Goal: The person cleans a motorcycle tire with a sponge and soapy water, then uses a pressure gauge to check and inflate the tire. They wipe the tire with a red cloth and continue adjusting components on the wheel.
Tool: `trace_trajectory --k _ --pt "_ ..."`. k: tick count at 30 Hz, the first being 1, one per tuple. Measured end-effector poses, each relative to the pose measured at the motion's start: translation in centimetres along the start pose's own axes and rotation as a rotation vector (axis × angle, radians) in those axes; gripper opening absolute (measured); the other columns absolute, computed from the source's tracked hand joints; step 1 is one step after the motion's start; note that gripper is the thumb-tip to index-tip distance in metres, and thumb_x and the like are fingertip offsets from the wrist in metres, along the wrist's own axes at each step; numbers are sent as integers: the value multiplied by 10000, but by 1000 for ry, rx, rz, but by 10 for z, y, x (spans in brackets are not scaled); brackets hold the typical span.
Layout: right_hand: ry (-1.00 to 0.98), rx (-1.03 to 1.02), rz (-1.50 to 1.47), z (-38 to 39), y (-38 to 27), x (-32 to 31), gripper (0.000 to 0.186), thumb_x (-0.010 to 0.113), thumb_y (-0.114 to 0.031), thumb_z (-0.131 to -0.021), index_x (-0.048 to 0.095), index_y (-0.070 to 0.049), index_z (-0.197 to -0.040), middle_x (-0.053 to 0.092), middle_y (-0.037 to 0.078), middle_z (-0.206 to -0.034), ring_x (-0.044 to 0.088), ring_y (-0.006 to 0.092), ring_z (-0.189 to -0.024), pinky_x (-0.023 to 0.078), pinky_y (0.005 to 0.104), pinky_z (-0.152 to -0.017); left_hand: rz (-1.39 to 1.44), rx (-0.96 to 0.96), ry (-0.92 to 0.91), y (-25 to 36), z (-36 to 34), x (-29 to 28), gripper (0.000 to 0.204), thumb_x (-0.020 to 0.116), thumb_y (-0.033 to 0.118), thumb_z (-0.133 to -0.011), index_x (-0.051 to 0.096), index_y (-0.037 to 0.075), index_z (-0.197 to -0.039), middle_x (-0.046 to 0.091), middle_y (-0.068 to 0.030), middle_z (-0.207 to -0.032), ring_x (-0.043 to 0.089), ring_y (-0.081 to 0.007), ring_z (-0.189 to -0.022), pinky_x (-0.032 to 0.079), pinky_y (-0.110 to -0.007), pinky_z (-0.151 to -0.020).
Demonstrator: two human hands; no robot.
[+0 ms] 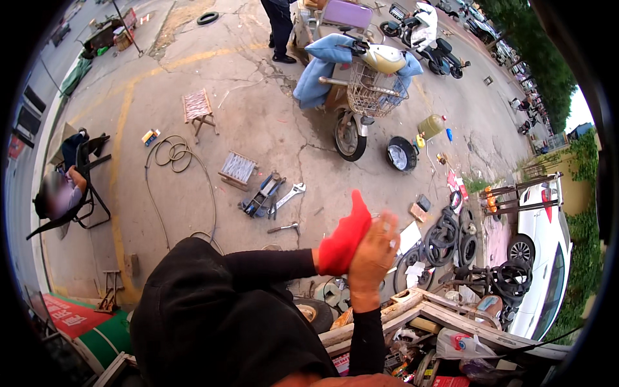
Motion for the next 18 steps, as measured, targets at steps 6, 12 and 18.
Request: trace_trajectory --k 6,12,18 --pt "288 343 37 -14 36 -5 477 471 -99 -988 327 30 -1424 348 202 -1508 383 389 -1370 411 444 -1074 -111 -135 -166 -34 -13 28 421 426 227 -1014 429 22 -1381 412 -82 -1451 371 -209 -1365 311 -317 -1119" --pt "245 -49 -392 20 -13 -36 554 563 -108 -916 392 -81 -1442 343 199 -1513 370 391 -1376 368 519 -1080 -284 -45 -389 18 30 26 432 417 229 -1017 417 17 -1393 392 -86 -1477 351 -215 -1396 295 -319 -1143" --pt "-56 103 22 11 16 -41 600 541 -131 -905 369 -111 -1479 205 178 -1588 179 377 -1467 228 526 -1154 -937 142 -161 82 40 64 445 481 217 -973 430 37 -1377 468 -131 -1377 439 -249 -1307 349 -340 -1084"
Point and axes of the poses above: each hand's wrist, its own z-axis away from the middle knuckle, its own x-axis out of the palm, y = z × x, the point moved 7 cm from there along -z, towards the middle knuckle
